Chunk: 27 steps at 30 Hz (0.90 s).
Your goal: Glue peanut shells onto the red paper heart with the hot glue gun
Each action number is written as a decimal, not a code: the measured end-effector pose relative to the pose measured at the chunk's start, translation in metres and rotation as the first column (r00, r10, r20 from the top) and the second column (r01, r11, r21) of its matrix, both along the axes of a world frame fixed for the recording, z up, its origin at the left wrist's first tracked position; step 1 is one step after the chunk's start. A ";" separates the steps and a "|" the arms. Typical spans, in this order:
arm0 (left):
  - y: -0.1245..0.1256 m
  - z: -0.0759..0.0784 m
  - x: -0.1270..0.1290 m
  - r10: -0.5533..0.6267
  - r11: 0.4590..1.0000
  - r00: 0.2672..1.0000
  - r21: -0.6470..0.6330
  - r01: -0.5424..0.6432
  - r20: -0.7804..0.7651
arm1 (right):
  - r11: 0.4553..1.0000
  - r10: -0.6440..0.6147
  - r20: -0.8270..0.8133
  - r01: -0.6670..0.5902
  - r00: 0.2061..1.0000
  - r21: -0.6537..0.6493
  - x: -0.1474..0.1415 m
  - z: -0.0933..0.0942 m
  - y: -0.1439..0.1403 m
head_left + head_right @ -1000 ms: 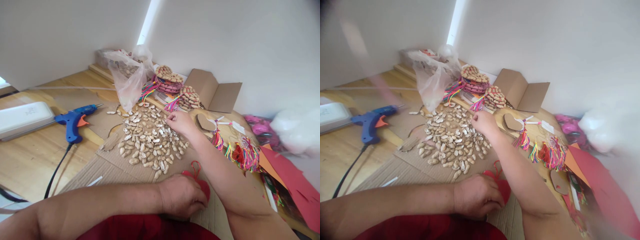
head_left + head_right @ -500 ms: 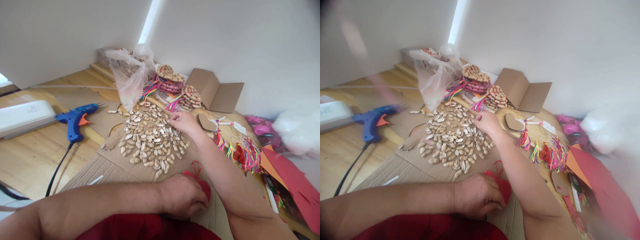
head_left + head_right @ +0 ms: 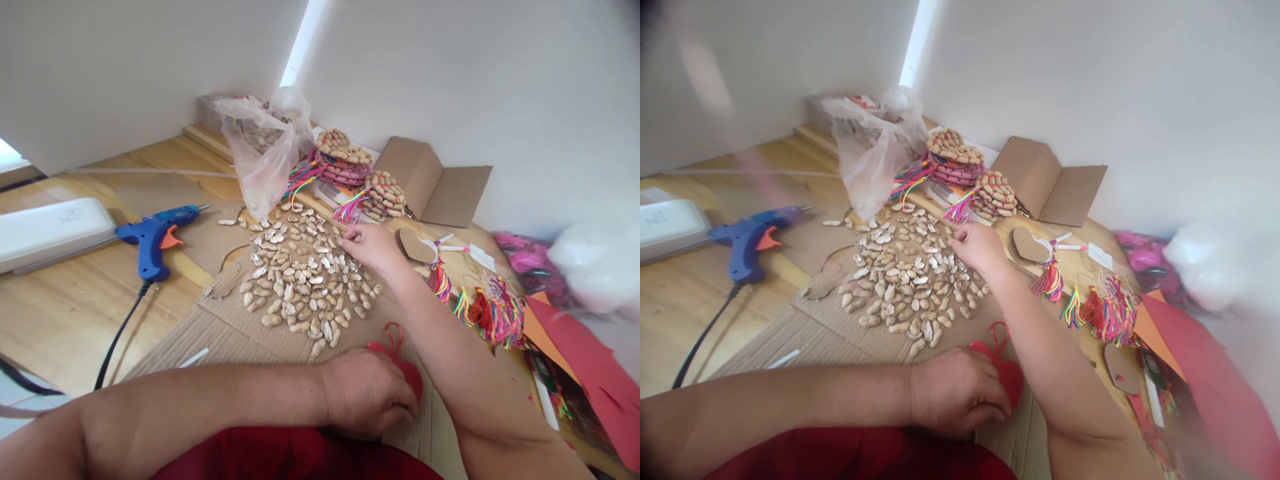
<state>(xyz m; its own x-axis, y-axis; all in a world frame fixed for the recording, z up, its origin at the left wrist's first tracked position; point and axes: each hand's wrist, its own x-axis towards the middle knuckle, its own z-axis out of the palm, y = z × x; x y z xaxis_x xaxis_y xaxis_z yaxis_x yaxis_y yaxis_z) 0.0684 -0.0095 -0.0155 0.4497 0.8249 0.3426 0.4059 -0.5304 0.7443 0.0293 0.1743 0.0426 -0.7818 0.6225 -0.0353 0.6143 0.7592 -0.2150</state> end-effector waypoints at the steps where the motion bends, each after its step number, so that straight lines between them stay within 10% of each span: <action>1: 0.000 0.000 0.000 -0.001 1.000 1.000 0.001 0.001 0.002 | 1.000 -0.005 -0.008 0.005 1.000 -0.008 0.000 -0.001 0.000; 11: -0.001 -0.001 0.002 0.013 1.000 1.000 0.024 -0.013 -0.001 | 0.982 -0.121 -0.026 0.116 0.992 -0.149 0.002 -0.003 0.012; 27: -0.001 -0.004 0.003 0.016 1.000 1.000 0.005 -0.016 0.018 | 0.993 -0.030 0.143 0.013 0.989 0.116 0.024 0.004 -0.005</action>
<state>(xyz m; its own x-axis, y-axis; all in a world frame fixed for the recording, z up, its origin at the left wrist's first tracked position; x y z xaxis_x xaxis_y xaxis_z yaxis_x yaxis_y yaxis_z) 0.0715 -0.0106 -0.0195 0.4303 0.8301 0.3546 0.4011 -0.5277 0.7488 0.0531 0.1690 0.0463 -0.7599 0.6457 -0.0748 0.6491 0.7598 -0.0354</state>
